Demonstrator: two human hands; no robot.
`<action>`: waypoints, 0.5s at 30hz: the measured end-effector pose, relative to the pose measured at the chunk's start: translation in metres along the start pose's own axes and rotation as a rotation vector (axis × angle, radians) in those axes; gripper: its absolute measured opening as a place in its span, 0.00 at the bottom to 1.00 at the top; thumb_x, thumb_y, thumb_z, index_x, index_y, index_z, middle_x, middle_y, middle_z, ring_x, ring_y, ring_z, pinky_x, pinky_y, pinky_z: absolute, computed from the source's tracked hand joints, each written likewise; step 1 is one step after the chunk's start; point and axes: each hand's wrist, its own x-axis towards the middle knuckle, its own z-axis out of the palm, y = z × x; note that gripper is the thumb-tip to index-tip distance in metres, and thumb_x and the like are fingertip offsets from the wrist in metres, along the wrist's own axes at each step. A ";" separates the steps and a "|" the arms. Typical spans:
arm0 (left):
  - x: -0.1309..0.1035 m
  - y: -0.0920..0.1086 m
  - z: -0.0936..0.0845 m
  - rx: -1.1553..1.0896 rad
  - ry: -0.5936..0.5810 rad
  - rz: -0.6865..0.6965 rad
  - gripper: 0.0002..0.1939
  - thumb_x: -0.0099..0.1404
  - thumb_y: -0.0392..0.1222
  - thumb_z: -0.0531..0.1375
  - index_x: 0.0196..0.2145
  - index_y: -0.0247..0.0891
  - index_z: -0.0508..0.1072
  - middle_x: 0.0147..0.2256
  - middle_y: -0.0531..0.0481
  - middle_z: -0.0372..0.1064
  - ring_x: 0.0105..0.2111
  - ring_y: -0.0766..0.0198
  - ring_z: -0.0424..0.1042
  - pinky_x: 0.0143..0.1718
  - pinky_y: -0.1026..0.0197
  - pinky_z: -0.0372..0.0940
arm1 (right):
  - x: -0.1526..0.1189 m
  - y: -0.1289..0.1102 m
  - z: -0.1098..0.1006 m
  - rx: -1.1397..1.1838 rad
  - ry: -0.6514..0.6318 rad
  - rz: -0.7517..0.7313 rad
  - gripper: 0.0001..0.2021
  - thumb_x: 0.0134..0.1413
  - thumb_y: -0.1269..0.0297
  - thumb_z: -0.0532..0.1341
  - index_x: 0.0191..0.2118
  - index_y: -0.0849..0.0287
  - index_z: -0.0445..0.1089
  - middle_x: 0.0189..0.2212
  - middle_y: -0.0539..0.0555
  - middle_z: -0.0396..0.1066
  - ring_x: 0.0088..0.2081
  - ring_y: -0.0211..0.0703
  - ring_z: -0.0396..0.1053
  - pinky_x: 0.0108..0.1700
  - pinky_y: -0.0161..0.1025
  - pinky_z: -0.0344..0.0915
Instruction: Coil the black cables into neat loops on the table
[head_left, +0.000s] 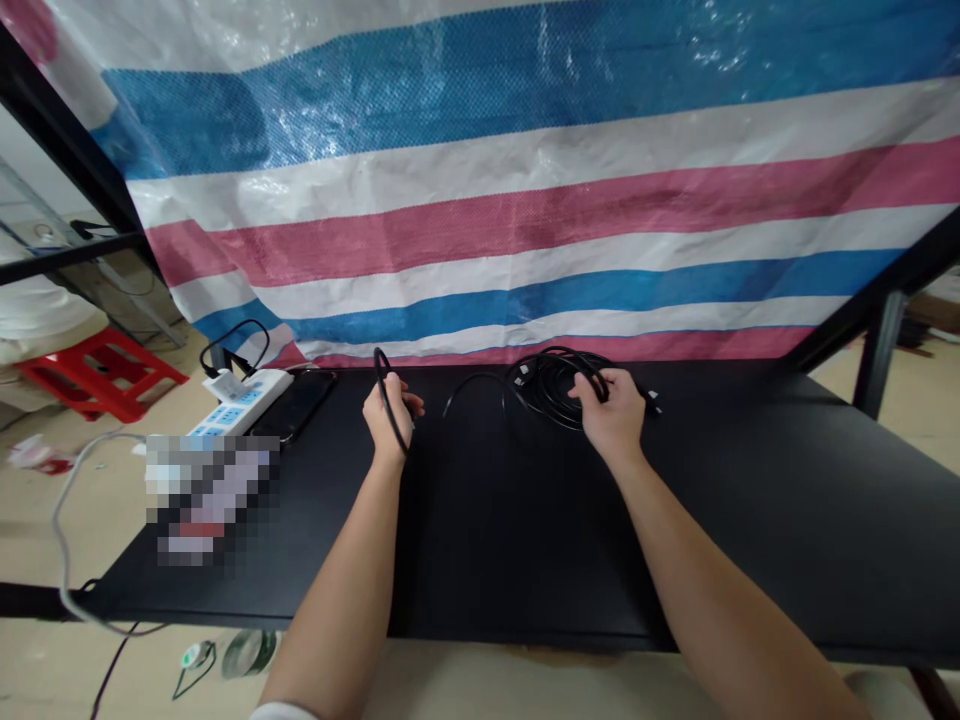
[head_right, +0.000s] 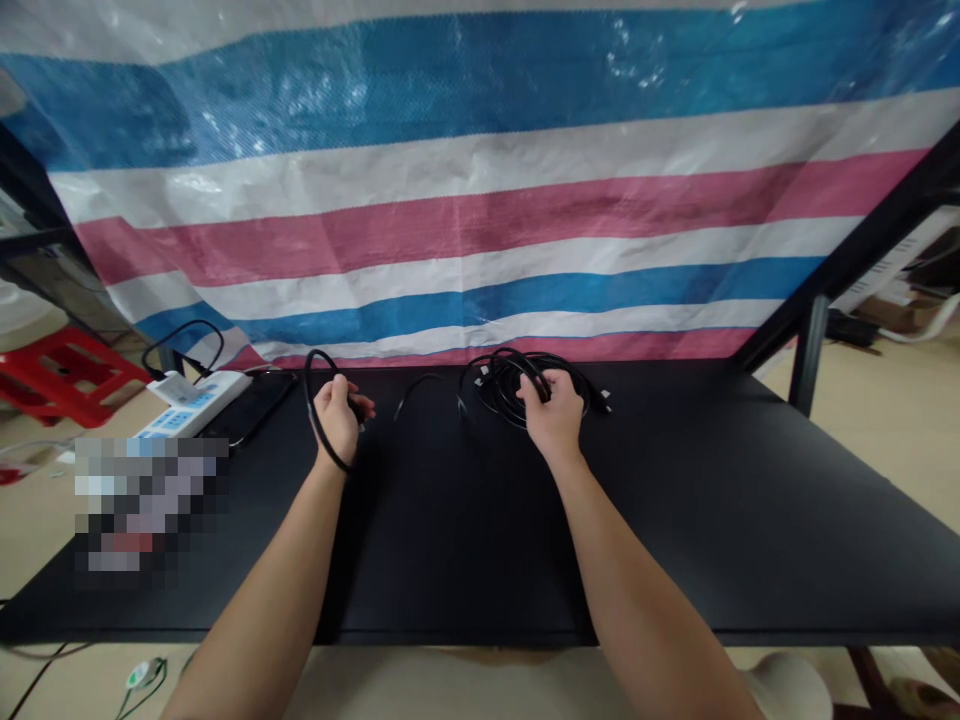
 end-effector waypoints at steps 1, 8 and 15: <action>-0.001 0.001 0.000 0.001 -0.011 0.005 0.16 0.61 0.47 0.56 0.19 0.39 0.62 0.10 0.56 0.61 0.09 0.70 0.59 0.12 0.70 0.52 | 0.002 -0.001 0.000 0.070 0.008 0.035 0.17 0.40 0.45 0.60 0.26 0.54 0.62 0.15 0.46 0.64 0.19 0.40 0.64 0.25 0.37 0.60; -0.006 0.005 0.006 -0.026 -0.078 -0.046 0.19 0.57 0.45 0.61 0.14 0.37 0.62 0.08 0.57 0.56 0.07 0.72 0.54 0.10 0.70 0.47 | 0.006 0.004 0.007 0.461 -0.026 0.080 0.26 0.43 0.37 0.58 0.17 0.52 0.49 0.09 0.41 0.45 0.13 0.32 0.47 0.17 0.34 0.47; -0.013 0.000 0.014 -0.043 -0.045 -0.033 0.19 0.58 0.46 0.59 0.14 0.38 0.62 0.08 0.58 0.51 0.07 0.73 0.52 0.10 0.70 0.44 | -0.011 -0.004 0.010 -0.023 -0.067 -0.043 0.22 0.24 0.54 0.70 0.25 0.54 0.58 0.21 0.44 0.60 0.24 0.38 0.59 0.29 0.39 0.61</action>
